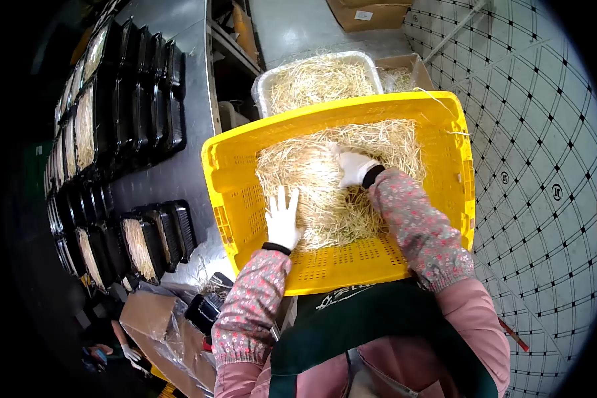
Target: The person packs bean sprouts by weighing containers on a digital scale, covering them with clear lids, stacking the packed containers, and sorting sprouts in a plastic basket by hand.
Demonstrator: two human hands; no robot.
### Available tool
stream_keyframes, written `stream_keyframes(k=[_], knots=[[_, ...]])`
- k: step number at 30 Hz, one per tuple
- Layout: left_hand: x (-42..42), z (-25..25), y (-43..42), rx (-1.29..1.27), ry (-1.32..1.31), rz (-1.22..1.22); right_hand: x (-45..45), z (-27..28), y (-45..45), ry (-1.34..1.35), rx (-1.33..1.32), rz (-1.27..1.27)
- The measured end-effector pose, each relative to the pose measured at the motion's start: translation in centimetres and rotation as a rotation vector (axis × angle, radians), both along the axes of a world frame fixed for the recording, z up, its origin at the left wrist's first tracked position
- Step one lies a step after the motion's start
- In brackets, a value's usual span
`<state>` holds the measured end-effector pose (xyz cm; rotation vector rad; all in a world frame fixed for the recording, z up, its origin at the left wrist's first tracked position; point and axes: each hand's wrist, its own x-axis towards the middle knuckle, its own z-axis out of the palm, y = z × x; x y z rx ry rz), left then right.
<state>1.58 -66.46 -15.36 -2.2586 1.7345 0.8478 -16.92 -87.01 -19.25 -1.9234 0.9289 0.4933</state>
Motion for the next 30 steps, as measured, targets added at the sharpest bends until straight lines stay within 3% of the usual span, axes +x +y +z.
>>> stream_keyframes(k=[3,5,7,9,10,11,13,15,16,21,23,25,27,30], knots=[[1.6,2.0,2.6,-0.223,0.319,0.229,0.5,1.6,-2.3,-0.038,-0.05,0.032],[2.0,2.9,4.0,-0.423,0.48,0.351,1.8,-0.1,-1.8,-0.183,-0.21,-0.178],[1.7,5.7,4.7,-0.422,0.692,0.604,3.7,-2.4,-0.3,-0.149,-0.344,-0.2],[2.5,7.6,6.6,-0.532,0.763,0.734,4.9,-3.3,1.8,-0.024,-0.154,-0.026],[2.9,9.3,7.5,-0.618,0.77,0.79,4.9,-1.0,3.2,-0.171,0.007,0.0],[3.3,10.9,8.6,-0.705,0.774,0.85,5.5,2.3,4.8,0.034,-0.089,0.008],[5.3,11.6,12.5,-0.871,0.677,0.99,5.1,0.8,9.0,-0.047,-0.25,0.023],[6.3,13.5,14.5,-0.888,0.373,1.189,5.3,2.3,12.4,0.018,-0.526,0.079],[6.9,13.2,15.4,-1.039,0.394,1.214,5.4,1.9,13.1,0.034,-0.55,0.106],[10.0,12.5,22.2,-1.194,0.172,1.275,5.6,-0.7,10.3,-0.023,-0.674,0.153],[11.8,11.9,26.8,-1.073,-0.202,1.184,5.8,1.2,6.4,0.047,-0.206,0.083],[12.4,11.4,30.4,-1.175,-0.293,1.23,5.2,0.9,4.9,0.003,-0.31,0.067],[12.6,11.5,33.3,-1.007,-0.577,1.253,4.4,-0.8,4.2,-0.021,-0.499,0.115],[14.1,8.6,38.8,-0.96,-0.569,1.478,4.1,-2.6,5.4,-0.062,-0.72,0.09]])
